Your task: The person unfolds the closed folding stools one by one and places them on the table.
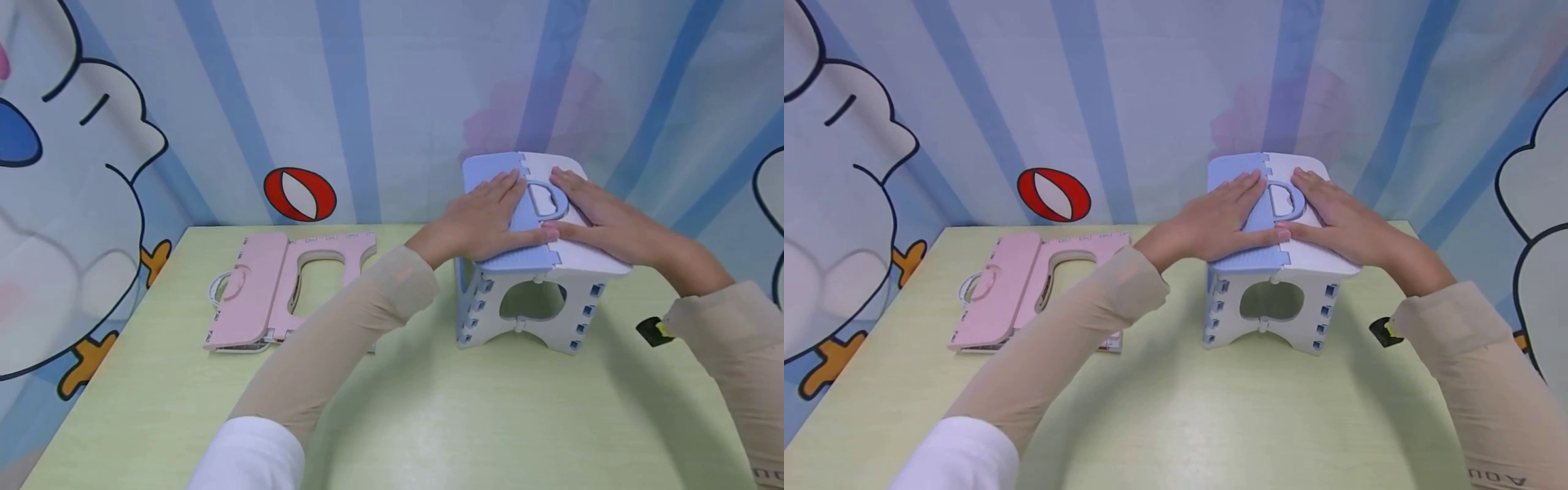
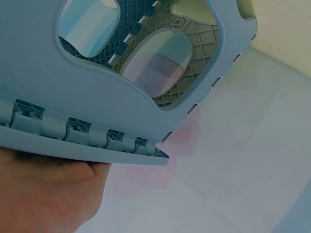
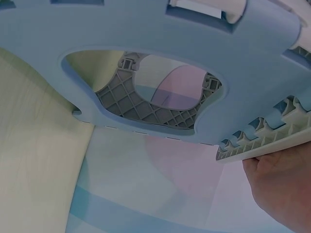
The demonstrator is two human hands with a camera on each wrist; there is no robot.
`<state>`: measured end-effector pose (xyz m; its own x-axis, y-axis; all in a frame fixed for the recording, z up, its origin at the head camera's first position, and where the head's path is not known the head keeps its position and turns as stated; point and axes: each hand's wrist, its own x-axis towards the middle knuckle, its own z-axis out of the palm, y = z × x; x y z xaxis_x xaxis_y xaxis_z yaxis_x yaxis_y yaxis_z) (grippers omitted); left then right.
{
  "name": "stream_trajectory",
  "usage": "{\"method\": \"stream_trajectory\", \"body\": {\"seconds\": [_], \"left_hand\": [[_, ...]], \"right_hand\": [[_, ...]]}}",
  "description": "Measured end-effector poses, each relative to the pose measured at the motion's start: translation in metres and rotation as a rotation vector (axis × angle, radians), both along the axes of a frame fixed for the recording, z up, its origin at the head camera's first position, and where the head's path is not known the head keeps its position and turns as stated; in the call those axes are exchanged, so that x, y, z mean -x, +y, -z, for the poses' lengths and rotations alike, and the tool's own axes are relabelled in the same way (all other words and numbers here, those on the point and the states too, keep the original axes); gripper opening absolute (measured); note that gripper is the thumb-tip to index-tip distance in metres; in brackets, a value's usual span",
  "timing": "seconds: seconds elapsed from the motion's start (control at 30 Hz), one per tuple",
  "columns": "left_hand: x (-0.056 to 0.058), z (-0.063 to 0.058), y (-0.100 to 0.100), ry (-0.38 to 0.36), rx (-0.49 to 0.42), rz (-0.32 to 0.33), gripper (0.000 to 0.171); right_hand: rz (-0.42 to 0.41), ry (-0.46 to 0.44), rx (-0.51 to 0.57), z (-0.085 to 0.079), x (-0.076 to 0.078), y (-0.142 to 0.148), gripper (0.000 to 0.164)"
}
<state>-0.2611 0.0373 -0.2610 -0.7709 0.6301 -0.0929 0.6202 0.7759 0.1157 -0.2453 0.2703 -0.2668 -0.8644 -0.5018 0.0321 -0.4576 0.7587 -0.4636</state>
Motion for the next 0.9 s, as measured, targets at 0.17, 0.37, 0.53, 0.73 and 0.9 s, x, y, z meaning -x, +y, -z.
{"method": "stream_trajectory", "body": {"seconds": [0.17,0.37,0.53,0.73,0.9], "left_hand": [[-0.0006,0.0008,0.0010,-0.004,0.004,-0.001,0.099],[-0.0014,0.0005,0.0024,0.003,0.010,0.005,0.098],[-0.0021,-0.0003,0.0023,0.007,0.010,0.000,0.098],[-0.0021,-0.0008,0.0011,0.009,-0.007,-0.002,0.099],[-0.0013,-0.0017,0.0012,0.005,-0.022,-0.008,0.099]], "right_hand": [[0.008,-0.006,-0.004,0.0000,-0.0008,0.0003,0.082],[0.010,-0.009,0.011,0.0001,-0.0028,0.0023,0.082],[-0.001,-0.003,0.018,0.0003,-0.0020,0.0022,0.081],[0.031,-0.032,0.035,0.0003,-0.0031,0.0026,0.081],[0.053,-0.035,0.083,0.0004,-0.0034,0.0046,0.077]]}}
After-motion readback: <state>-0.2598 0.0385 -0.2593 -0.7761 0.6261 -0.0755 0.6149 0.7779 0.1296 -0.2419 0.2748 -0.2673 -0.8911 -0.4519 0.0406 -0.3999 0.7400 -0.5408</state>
